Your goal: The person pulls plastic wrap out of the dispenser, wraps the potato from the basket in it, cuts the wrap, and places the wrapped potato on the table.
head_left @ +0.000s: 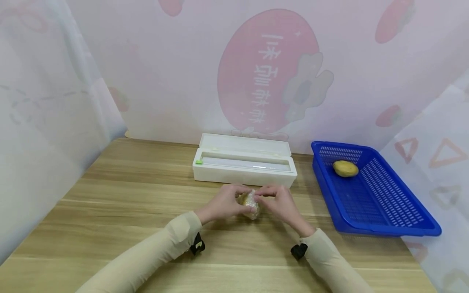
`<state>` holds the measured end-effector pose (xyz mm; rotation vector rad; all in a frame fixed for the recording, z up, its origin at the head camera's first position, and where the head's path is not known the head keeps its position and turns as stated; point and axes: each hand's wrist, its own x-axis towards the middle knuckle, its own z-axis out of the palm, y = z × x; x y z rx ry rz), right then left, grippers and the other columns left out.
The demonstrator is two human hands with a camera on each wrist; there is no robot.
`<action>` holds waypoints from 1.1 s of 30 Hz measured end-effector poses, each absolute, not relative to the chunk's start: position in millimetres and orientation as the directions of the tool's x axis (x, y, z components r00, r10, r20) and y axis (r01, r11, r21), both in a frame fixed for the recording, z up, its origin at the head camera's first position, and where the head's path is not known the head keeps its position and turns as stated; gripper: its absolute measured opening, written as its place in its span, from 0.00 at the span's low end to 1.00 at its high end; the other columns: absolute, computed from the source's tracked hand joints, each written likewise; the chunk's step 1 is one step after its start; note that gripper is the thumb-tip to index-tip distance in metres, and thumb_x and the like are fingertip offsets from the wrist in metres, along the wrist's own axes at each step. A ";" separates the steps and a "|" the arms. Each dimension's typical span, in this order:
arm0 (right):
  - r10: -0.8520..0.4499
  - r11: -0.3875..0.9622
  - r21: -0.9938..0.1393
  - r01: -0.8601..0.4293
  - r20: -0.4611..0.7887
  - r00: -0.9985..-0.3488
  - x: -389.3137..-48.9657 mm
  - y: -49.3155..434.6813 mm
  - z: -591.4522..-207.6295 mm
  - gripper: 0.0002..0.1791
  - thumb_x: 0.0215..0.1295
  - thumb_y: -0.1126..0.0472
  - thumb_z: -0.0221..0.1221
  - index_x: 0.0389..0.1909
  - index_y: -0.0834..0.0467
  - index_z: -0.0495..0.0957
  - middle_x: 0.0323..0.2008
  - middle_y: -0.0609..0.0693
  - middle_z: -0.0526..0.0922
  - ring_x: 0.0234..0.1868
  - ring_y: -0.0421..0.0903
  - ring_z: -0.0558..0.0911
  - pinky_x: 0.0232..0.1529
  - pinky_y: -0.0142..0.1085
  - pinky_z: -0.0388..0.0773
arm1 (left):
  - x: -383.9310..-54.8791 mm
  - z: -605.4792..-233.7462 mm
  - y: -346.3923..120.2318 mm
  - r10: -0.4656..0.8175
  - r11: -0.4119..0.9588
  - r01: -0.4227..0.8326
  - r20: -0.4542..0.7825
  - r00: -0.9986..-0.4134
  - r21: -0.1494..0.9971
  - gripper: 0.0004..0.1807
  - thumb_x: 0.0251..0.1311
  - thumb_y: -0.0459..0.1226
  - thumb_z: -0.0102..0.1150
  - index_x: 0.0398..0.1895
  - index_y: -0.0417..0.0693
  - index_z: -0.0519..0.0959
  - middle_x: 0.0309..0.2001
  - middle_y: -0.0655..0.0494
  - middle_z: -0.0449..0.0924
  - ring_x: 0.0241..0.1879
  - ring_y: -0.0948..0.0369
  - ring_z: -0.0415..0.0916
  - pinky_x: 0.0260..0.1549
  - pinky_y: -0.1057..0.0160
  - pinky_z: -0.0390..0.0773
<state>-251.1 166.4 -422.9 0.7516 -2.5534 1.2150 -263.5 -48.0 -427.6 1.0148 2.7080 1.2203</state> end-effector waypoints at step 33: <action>-0.443 0.525 -0.676 -0.517 0.302 -0.844 -258.6 166.8 -422.3 0.06 0.56 0.62 0.72 0.35 0.56 0.89 0.40 0.45 0.82 0.45 0.45 0.79 0.47 0.44 0.75 | -272.2 -416.2 -54.8 0.652 0.454 0.630 0.247 -0.717 0.630 0.19 0.65 0.43 0.63 0.53 0.40 0.82 0.54 0.46 0.80 0.55 0.51 0.76 0.50 0.54 0.78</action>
